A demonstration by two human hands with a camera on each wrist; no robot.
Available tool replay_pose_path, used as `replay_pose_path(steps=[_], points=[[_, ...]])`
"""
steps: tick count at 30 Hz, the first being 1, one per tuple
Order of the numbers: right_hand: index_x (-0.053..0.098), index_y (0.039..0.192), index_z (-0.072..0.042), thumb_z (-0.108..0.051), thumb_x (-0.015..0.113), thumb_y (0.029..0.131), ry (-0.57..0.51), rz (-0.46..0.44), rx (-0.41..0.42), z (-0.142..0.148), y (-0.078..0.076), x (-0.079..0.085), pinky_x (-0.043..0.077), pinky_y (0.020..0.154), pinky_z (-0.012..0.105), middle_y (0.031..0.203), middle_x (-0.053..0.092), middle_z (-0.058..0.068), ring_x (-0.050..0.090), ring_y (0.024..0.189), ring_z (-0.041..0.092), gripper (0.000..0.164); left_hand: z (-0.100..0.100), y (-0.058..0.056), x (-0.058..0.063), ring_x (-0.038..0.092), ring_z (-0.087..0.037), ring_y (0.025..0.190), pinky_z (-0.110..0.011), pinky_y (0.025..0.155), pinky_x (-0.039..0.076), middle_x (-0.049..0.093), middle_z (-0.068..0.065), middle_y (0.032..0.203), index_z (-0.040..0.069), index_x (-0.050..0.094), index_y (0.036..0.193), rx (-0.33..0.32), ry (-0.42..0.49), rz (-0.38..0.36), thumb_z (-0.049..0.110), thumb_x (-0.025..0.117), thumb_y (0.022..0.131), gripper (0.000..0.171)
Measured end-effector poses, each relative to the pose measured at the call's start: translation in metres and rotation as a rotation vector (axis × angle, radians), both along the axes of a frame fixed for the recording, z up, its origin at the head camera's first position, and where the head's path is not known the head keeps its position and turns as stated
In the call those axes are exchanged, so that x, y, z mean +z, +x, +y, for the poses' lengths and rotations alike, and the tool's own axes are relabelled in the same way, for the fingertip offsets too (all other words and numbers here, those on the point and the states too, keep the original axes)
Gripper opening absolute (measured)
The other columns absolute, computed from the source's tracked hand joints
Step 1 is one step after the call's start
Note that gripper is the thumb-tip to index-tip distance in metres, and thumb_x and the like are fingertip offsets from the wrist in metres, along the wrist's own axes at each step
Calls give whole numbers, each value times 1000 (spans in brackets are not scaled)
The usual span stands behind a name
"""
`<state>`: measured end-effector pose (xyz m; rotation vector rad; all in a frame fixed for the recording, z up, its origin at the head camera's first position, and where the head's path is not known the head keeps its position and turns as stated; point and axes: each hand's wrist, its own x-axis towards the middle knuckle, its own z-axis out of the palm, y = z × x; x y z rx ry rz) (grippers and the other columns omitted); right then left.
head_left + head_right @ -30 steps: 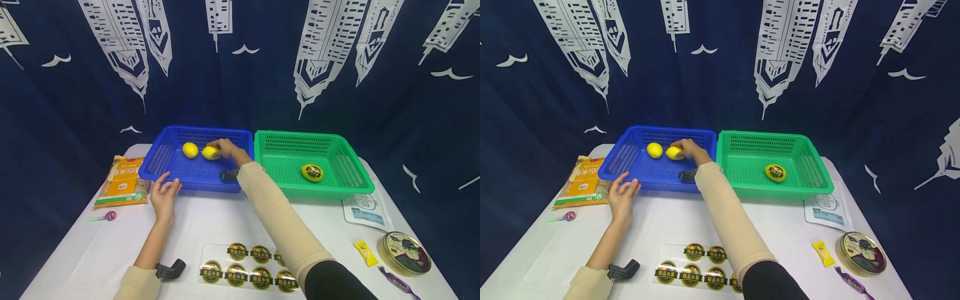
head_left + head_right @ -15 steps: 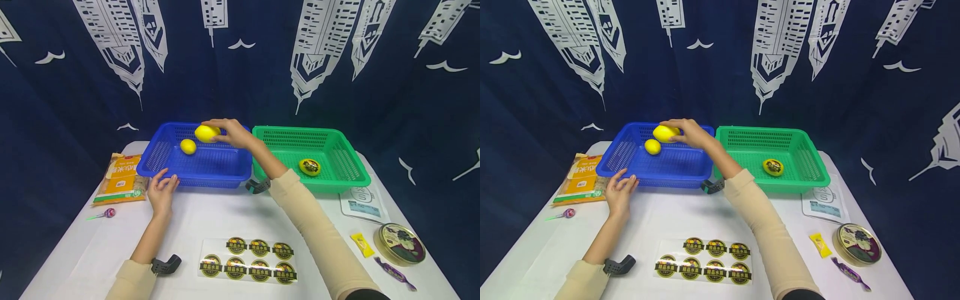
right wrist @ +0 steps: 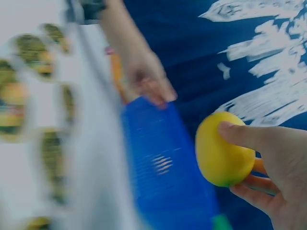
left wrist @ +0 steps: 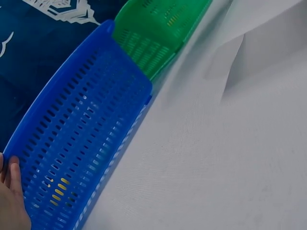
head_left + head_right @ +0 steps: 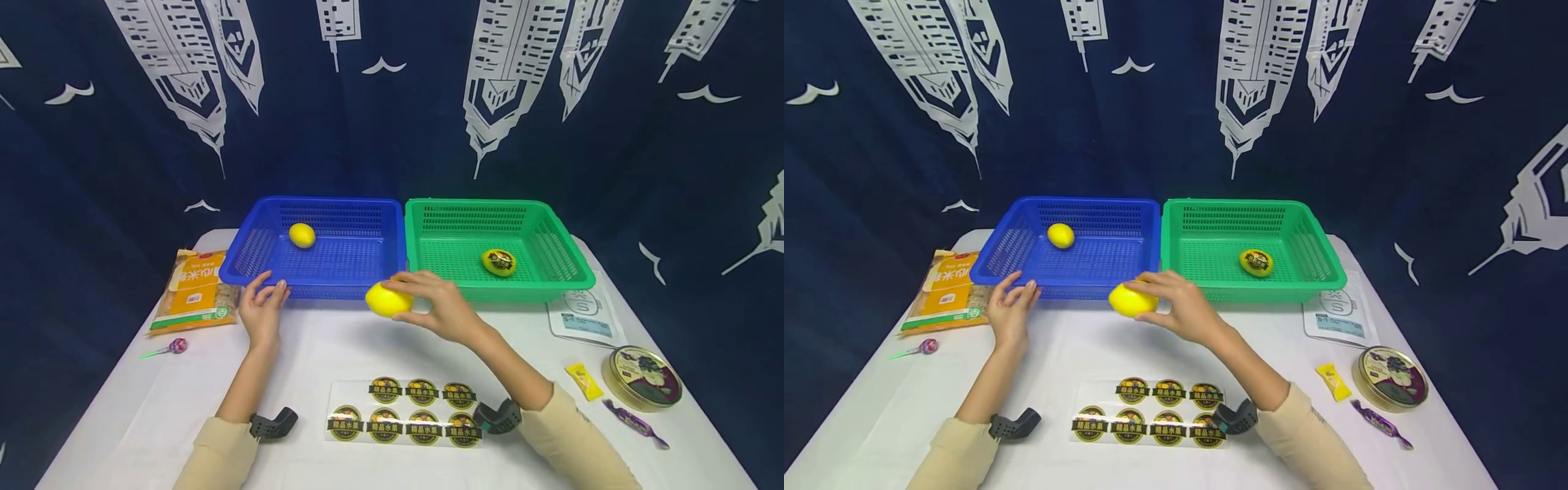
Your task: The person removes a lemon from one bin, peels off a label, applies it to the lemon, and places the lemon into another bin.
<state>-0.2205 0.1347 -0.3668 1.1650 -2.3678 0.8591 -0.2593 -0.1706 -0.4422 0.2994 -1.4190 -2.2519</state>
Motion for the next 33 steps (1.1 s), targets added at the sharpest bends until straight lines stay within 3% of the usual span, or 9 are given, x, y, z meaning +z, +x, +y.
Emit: replay_pose_path(steps=[3,8,14,18,21,24,28,30,33], points=[[62,122,-17,-23,78,74,-8,-56,-76,8,14,-30,48,91,42,122,59,5,53,109,21,51,1,-2,-2,65,-15,76,-26,79,53,62,-4,71,3,58,116,18,9,10,2,69,80,38],[62,121,-18,-26,78,74,16,-136,-137,11,22,-72,46,93,42,117,62,4,55,107,21,51,-4,0,-2,66,-15,75,-26,78,54,63,-4,72,0,56,118,25,10,34,1,69,80,40],[63,120,-17,-27,80,71,43,-147,-171,12,24,-91,48,90,41,114,63,6,58,102,22,53,-3,9,7,67,-14,74,-26,77,54,64,-4,72,-3,52,121,-33,-34,43,-1,66,82,41],[62,121,-19,-28,80,71,34,-171,-184,14,24,-98,46,93,42,116,62,6,56,106,23,54,-2,18,9,68,-16,73,-29,75,55,67,-7,79,-4,49,127,-49,-179,58,2,62,87,43],[62,122,-19,-30,79,72,23,-179,-192,16,23,-102,45,94,42,117,61,6,54,108,22,54,0,25,2,67,-15,70,-28,70,56,67,-11,83,-2,52,125,-68,-294,76,5,62,87,40],[62,122,-18,-33,80,71,11,-174,-200,16,23,-105,45,94,42,118,60,4,54,108,20,56,5,34,-7,66,-13,68,-26,67,56,67,-13,83,0,60,116,-207,-463,78,7,67,84,33],[62,121,-16,-36,80,69,-13,-168,-197,16,24,-104,44,96,42,120,60,3,53,109,19,58,17,50,-19,64,-10,76,-24,71,54,68,-4,86,8,65,111,-571,-813,73,19,71,82,32],[61,121,-15,-36,80,69,-29,-150,-193,16,25,-102,43,96,43,121,59,3,52,110,19,59,22,58,-26,63,-9,80,-24,72,53,68,4,89,13,66,112,-721,-958,80,29,71,81,35],[61,122,-12,-35,80,69,-81,-104,-190,14,29,-96,43,96,43,122,59,4,51,111,19,60,28,66,-34,61,-6,80,-24,71,52,66,12,88,17,67,110,-829,-1093,94,39,72,78,40]])
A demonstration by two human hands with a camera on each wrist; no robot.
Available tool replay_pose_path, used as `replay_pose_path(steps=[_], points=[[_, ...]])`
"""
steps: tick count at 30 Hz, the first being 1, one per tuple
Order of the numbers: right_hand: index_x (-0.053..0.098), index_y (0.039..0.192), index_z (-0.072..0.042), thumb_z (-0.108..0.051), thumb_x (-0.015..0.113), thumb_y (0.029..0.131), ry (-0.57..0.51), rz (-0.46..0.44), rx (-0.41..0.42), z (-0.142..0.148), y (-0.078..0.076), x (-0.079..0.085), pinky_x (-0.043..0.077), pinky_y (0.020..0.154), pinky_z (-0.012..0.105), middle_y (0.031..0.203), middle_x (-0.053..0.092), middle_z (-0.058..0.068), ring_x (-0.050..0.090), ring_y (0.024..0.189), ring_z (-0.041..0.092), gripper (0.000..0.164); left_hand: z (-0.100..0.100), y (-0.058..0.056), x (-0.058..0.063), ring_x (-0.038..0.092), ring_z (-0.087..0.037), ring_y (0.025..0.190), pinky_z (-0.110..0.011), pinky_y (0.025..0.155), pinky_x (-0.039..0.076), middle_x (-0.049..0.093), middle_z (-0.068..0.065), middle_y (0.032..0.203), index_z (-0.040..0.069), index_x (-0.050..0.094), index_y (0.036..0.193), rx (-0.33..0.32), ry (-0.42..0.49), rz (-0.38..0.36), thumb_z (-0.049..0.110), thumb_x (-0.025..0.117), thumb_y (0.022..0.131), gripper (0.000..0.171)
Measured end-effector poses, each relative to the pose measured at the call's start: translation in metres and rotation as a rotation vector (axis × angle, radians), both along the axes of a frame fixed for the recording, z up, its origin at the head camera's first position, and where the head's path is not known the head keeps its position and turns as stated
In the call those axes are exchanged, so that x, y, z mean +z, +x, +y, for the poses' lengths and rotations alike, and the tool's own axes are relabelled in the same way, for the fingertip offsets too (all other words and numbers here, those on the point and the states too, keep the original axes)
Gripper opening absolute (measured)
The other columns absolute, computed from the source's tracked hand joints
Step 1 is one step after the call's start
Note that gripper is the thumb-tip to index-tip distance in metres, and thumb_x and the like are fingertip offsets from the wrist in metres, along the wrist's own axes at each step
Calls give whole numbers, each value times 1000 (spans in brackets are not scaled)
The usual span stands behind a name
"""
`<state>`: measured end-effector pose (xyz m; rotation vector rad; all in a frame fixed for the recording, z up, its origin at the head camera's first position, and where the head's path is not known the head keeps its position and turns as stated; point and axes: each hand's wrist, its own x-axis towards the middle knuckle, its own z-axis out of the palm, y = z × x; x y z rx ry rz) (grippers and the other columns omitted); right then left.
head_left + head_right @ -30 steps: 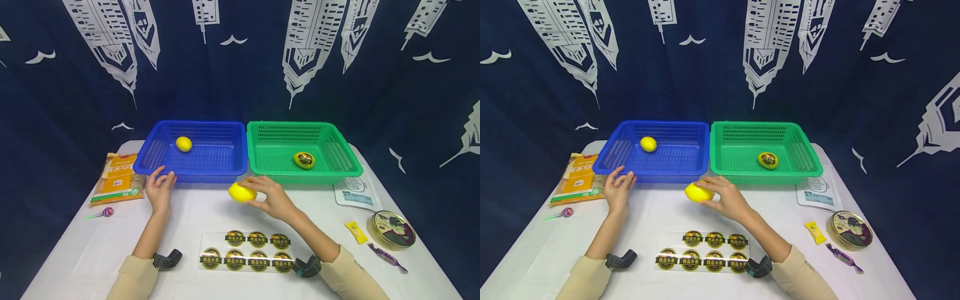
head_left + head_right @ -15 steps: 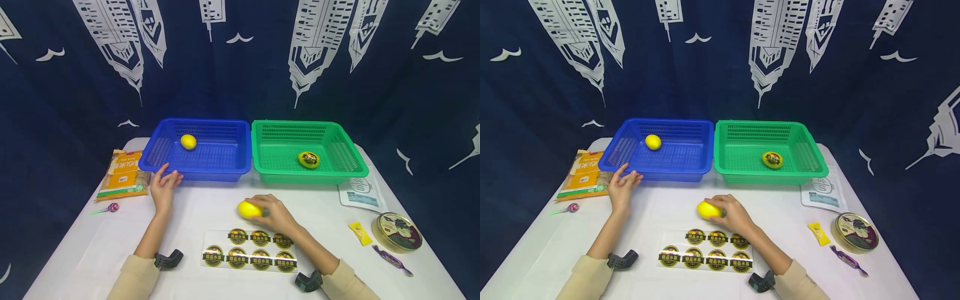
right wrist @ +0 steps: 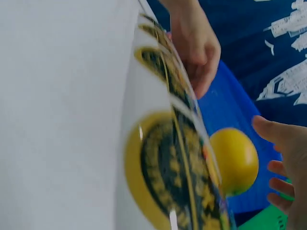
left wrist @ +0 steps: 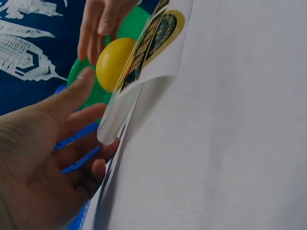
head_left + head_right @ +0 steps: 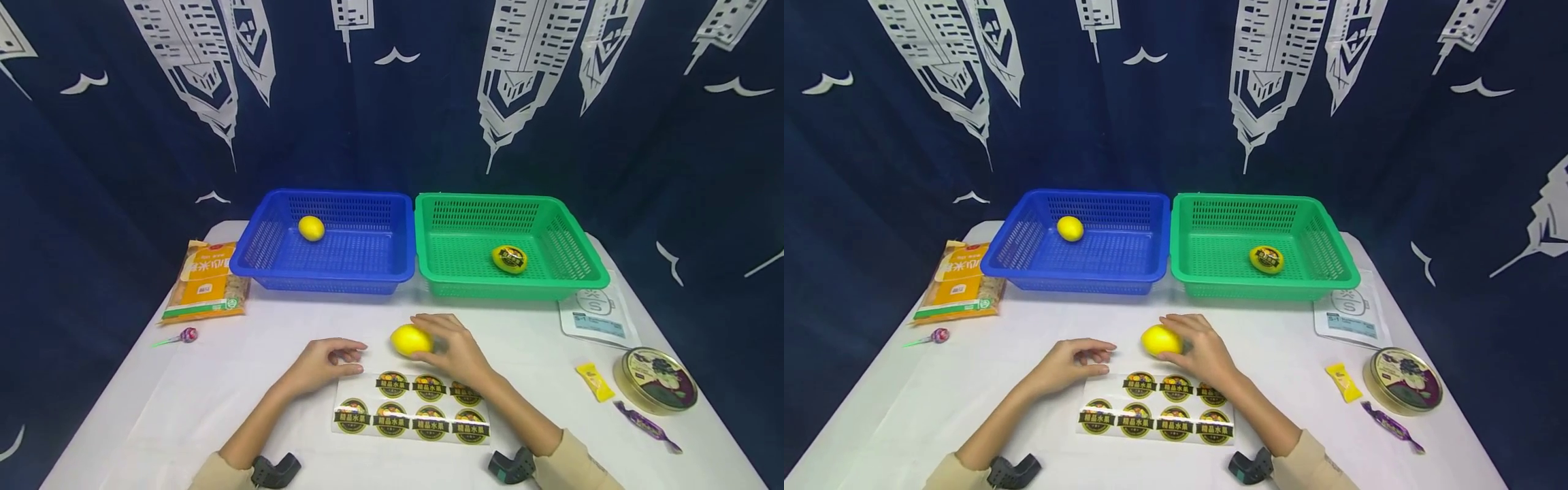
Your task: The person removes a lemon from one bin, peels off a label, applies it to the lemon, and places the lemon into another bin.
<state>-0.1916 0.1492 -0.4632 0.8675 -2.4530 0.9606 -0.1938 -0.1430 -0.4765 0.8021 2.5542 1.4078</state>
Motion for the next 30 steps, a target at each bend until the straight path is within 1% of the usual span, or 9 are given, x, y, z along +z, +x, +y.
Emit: replay_pose_path(steps=[4,8,13,17,22,25,26,27,30], points=[[62,119,-10,-26,79,72,-109,54,-5,-1,12,7,45,94,36,119,60,3,51,108,19,52,4,4,-5,59,-3,77,-23,75,51,64,15,82,17,71,101,-51,-62,37,41,73,75,36],[67,110,-10,-17,78,74,-199,43,43,-3,25,7,46,90,26,108,65,1,55,100,17,39,7,4,-5,58,-3,74,-22,72,51,64,17,79,19,73,95,-79,-70,45,39,74,75,28],[68,107,-8,-19,76,77,-190,-76,145,-8,34,0,48,87,25,103,67,-4,58,96,12,33,11,8,0,57,-6,72,-22,65,49,65,16,80,22,74,91,-70,-3,-27,34,76,74,21],[69,108,-9,-24,73,80,-148,-120,159,-12,35,-3,50,84,27,103,67,-8,57,95,9,32,15,13,6,54,-7,72,-21,64,46,66,12,81,19,75,91,-59,59,-72,24,77,74,18],[70,104,-13,-25,70,82,-118,-122,161,-13,35,-4,50,82,27,101,67,-10,56,93,6,25,18,18,12,51,-9,69,-20,60,42,67,5,82,11,74,91,-33,92,-58,13,77,74,17],[71,101,-14,-24,70,83,-117,-118,167,-14,36,-6,50,81,26,98,68,-10,55,91,6,20,18,20,12,53,-9,70,-21,60,42,66,8,82,16,75,90,-29,126,-33,20,77,75,16],[71,99,-15,-24,70,83,-123,-120,166,-15,37,-6,50,79,25,96,68,-11,55,90,5,19,19,22,16,54,-10,71,-21,61,42,66,8,81,16,75,90,-30,136,-24,20,76,75,15],[71,97,-13,-20,72,81,-134,-115,165,-17,39,-2,49,78,25,94,68,-8,55,88,8,17,19,22,15,56,-9,72,-21,61,43,66,10,81,17,75,90,-31,143,-15,22,76,75,15],[71,91,-10,-10,75,76,-182,-118,165,-22,46,12,49,74,25,87,69,-3,56,83,14,16,20,23,15,58,-11,75,-28,64,45,67,9,81,15,75,89,-26,144,1,20,76,76,14]])
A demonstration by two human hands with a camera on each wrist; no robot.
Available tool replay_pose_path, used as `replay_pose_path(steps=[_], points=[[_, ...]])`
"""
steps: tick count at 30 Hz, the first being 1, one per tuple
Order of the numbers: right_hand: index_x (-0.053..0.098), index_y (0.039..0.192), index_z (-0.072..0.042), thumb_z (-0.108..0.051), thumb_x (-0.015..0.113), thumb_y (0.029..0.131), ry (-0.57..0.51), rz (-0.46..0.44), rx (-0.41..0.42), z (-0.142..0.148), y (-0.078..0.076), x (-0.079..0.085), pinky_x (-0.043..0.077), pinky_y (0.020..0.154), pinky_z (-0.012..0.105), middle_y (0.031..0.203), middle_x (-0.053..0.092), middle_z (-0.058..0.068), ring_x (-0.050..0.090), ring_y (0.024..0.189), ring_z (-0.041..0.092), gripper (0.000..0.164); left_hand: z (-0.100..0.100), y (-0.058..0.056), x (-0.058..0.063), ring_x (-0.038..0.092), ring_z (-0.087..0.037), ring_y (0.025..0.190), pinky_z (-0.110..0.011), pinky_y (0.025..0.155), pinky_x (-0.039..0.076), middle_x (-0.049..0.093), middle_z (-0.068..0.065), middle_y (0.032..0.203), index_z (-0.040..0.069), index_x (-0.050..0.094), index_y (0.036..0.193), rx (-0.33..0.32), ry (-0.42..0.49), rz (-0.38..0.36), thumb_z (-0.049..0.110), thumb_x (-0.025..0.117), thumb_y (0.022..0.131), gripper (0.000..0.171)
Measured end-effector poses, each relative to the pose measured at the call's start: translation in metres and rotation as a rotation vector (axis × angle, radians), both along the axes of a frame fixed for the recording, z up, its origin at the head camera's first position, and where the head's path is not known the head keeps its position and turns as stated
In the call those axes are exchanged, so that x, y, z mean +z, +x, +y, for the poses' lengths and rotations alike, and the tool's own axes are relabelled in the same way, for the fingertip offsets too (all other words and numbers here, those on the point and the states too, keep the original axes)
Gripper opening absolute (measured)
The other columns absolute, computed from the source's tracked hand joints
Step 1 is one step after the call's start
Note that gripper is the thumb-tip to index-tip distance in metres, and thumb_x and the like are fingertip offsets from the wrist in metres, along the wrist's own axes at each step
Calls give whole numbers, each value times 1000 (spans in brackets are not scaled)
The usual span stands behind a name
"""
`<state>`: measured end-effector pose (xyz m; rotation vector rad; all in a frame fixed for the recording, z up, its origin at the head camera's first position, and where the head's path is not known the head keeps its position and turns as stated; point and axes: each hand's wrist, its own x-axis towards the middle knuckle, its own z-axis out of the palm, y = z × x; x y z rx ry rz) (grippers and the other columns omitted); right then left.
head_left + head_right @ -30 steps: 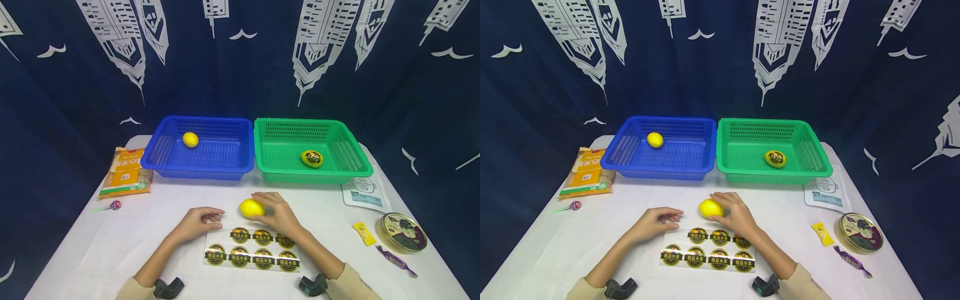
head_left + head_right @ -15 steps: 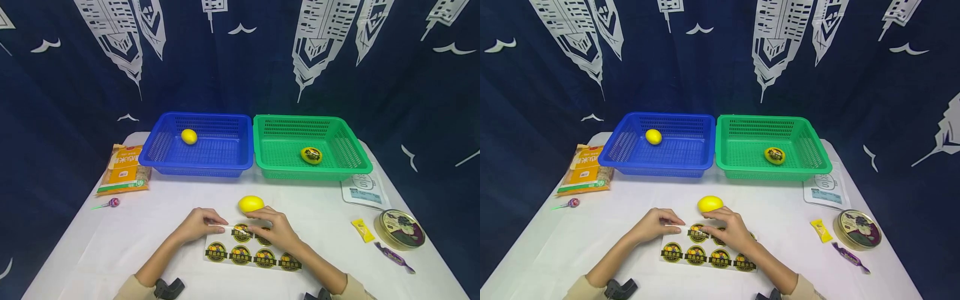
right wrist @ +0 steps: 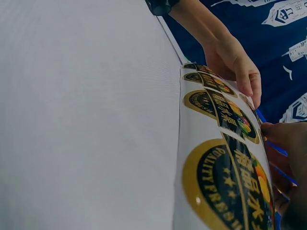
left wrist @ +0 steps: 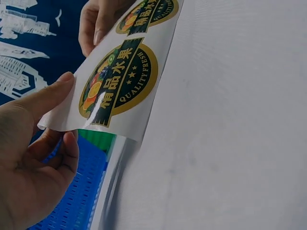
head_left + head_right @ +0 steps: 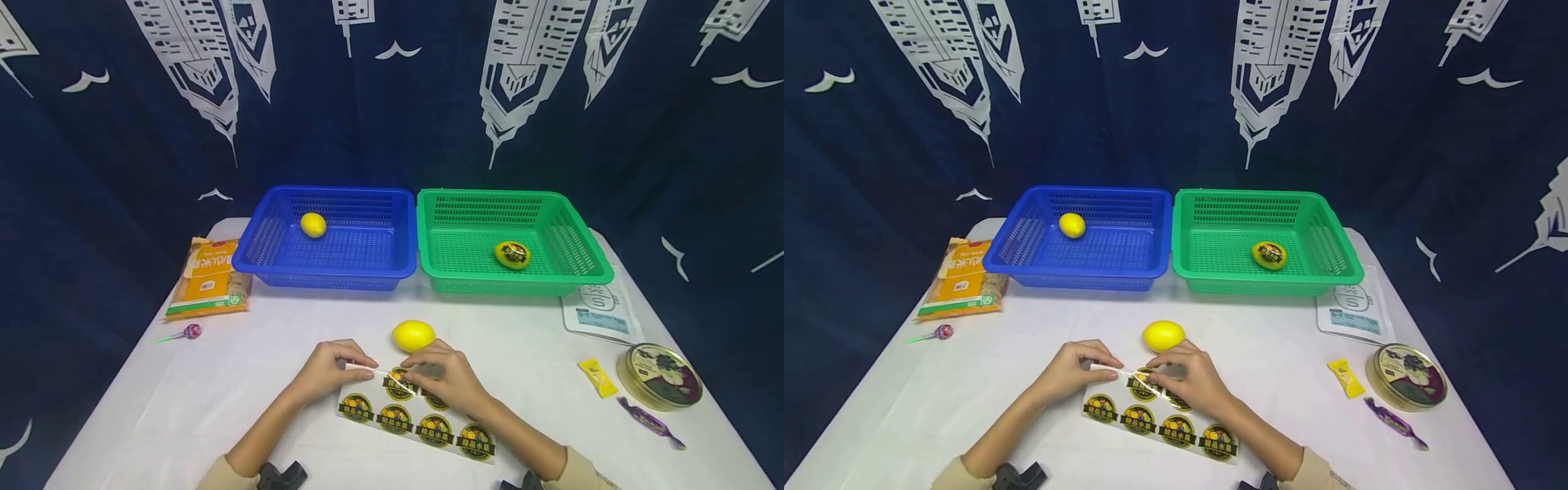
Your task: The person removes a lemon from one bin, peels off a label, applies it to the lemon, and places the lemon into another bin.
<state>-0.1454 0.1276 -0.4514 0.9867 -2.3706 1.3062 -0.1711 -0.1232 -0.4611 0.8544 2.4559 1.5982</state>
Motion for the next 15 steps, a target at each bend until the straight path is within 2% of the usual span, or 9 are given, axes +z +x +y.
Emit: replay_pose_path(steps=[2,3,7,10,12,15], points=[[71,88,-6,-2,76,73,-39,6,11,-2,4,9,48,70,28,84,69,2,56,80,19,17,1,0,-1,58,-11,74,-31,64,46,67,7,80,13,75,88,12,-15,9,17,77,75,14],[70,86,-5,2,76,71,-57,11,19,-3,6,13,48,69,30,82,68,5,56,79,22,18,1,-1,-6,58,-10,74,-31,64,46,66,9,80,15,75,88,16,-20,14,20,77,75,14],[70,84,-7,2,75,72,-96,-24,41,-2,6,11,47,64,34,80,67,3,55,78,20,16,0,-2,-9,56,-7,71,-25,62,46,65,13,77,20,75,87,29,-47,41,26,77,75,13],[70,85,-7,1,74,74,-123,-97,58,0,7,13,46,63,35,79,66,2,54,76,21,14,-3,-3,-13,54,-6,68,-21,59,45,64,16,77,23,74,87,33,-92,68,31,75,76,13],[70,85,-6,0,74,75,-147,-160,60,4,8,16,46,64,34,78,65,3,53,75,23,12,-6,-5,-14,54,-4,70,-21,62,47,64,17,79,25,74,89,37,-135,89,34,74,77,16],[69,84,-3,2,72,75,-187,-224,45,13,8,21,45,65,34,76,64,6,52,73,22,11,-8,-7,-10,58,-3,83,-26,78,50,64,18,89,25,71,96,53,-185,122,40,73,76,25]])
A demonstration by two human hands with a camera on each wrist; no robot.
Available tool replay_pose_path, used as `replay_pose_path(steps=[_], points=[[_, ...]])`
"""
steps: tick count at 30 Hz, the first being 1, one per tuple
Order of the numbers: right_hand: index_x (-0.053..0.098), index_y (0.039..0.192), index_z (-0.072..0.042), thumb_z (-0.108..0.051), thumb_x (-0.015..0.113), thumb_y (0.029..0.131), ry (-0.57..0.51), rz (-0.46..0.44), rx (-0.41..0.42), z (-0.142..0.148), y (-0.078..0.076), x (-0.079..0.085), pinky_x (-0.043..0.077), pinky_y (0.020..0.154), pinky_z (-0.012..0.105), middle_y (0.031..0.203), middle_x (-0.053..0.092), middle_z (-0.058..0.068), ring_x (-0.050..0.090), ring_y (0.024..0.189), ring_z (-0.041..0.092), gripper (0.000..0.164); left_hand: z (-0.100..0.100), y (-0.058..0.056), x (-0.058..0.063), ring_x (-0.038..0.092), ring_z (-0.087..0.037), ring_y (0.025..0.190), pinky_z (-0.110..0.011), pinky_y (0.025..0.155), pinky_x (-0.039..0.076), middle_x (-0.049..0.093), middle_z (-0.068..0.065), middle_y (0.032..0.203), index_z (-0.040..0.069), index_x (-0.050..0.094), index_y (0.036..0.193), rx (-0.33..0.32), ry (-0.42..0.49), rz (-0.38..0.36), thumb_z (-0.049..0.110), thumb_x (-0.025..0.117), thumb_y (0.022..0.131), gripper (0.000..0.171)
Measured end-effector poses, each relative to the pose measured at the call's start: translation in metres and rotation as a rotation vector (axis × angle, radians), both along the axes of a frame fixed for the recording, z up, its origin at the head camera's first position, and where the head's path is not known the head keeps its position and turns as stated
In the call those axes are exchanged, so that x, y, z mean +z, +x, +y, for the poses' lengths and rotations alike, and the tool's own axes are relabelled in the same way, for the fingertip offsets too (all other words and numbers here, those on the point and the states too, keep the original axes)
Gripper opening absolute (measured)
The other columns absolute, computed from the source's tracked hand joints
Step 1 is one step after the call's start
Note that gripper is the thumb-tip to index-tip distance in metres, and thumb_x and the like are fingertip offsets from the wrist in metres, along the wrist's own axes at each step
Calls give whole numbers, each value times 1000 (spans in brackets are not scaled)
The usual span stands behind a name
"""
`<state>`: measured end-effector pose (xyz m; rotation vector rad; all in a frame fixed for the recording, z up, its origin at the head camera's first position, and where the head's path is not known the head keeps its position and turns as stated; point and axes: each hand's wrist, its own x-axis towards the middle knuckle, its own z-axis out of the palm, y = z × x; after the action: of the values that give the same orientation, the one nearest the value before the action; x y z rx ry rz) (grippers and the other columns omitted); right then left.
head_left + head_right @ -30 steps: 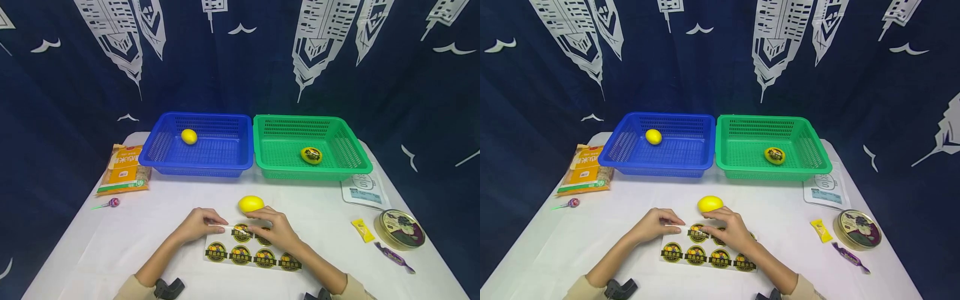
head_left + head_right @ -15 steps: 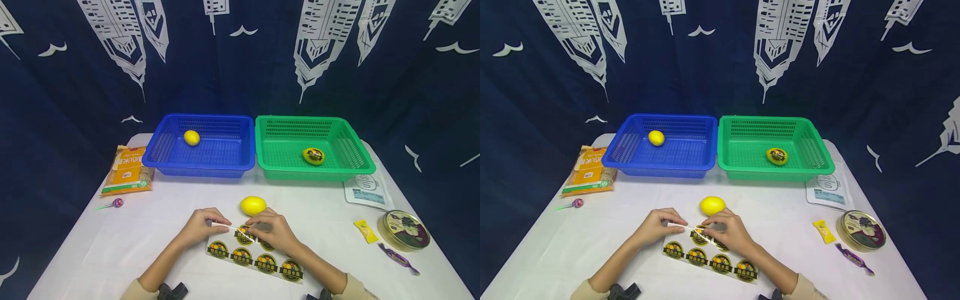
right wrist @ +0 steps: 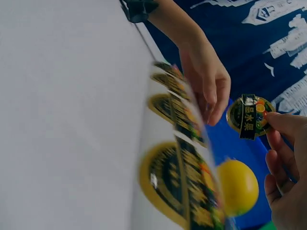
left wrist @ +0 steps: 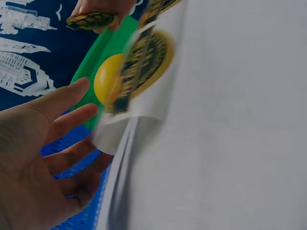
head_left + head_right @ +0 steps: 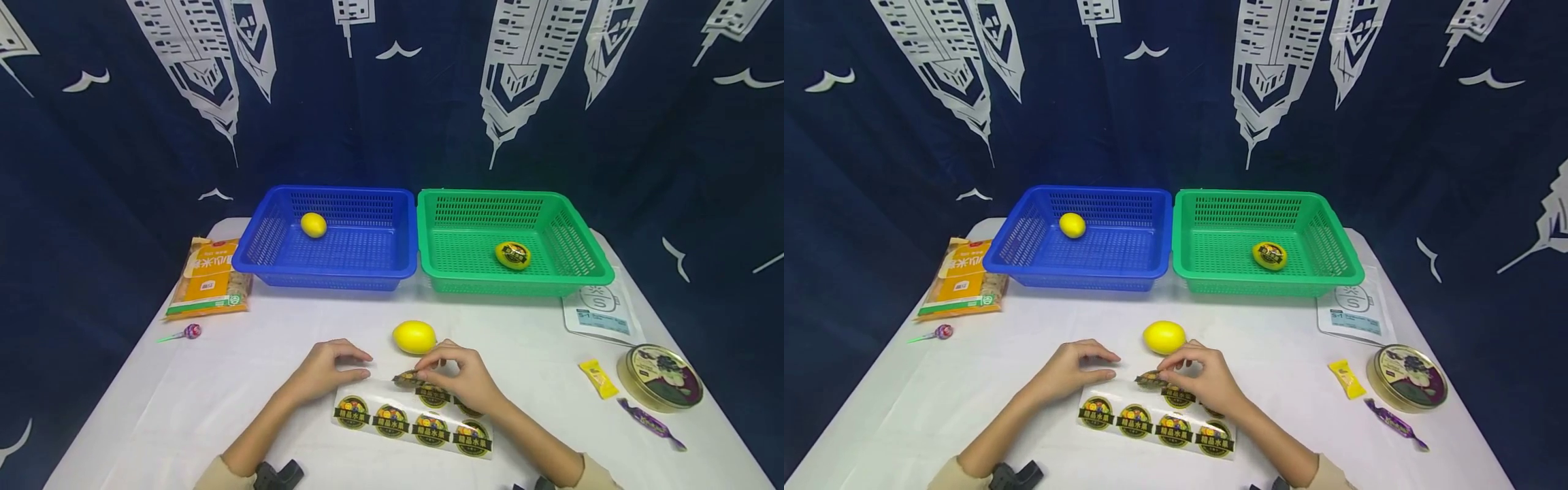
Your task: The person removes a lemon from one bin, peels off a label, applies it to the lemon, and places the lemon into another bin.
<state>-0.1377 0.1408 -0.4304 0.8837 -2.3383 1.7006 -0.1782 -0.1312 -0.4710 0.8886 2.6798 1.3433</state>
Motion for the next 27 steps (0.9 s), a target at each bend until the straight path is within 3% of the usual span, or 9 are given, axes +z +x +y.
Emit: replay_pose_path(steps=[2,6,11,19,27], points=[[69,84,-2,4,72,75,-5,-15,-30,8,-2,4,45,65,34,75,64,6,52,72,18,11,2,-3,4,57,-4,94,-29,87,48,63,18,98,24,69,103,21,-3,26,42,73,76,33],[68,84,2,7,71,74,3,7,-90,22,-11,11,45,65,34,75,65,9,53,71,13,11,16,-17,9,55,-7,106,-28,90,48,61,14,113,22,63,116,38,82,76,39,76,74,48],[69,85,0,2,70,78,59,-50,-148,33,-23,20,47,67,30,76,66,7,55,70,13,8,41,-36,0,51,-14,115,-27,95,45,55,2,127,15,53,129,-56,191,95,27,80,72,65],[69,89,0,-6,68,82,159,-204,-121,28,-40,28,47,68,31,81,67,9,56,72,19,9,62,-50,-22,51,-17,118,-25,100,40,51,1,133,14,48,133,-152,196,9,23,82,70,72],[68,92,3,-5,67,83,176,-240,-78,18,-51,23,46,68,28,81,67,13,55,72,20,13,67,-52,-32,55,-12,112,-23,97,42,56,-1,127,11,57,126,-129,275,-68,18,81,70,61]])
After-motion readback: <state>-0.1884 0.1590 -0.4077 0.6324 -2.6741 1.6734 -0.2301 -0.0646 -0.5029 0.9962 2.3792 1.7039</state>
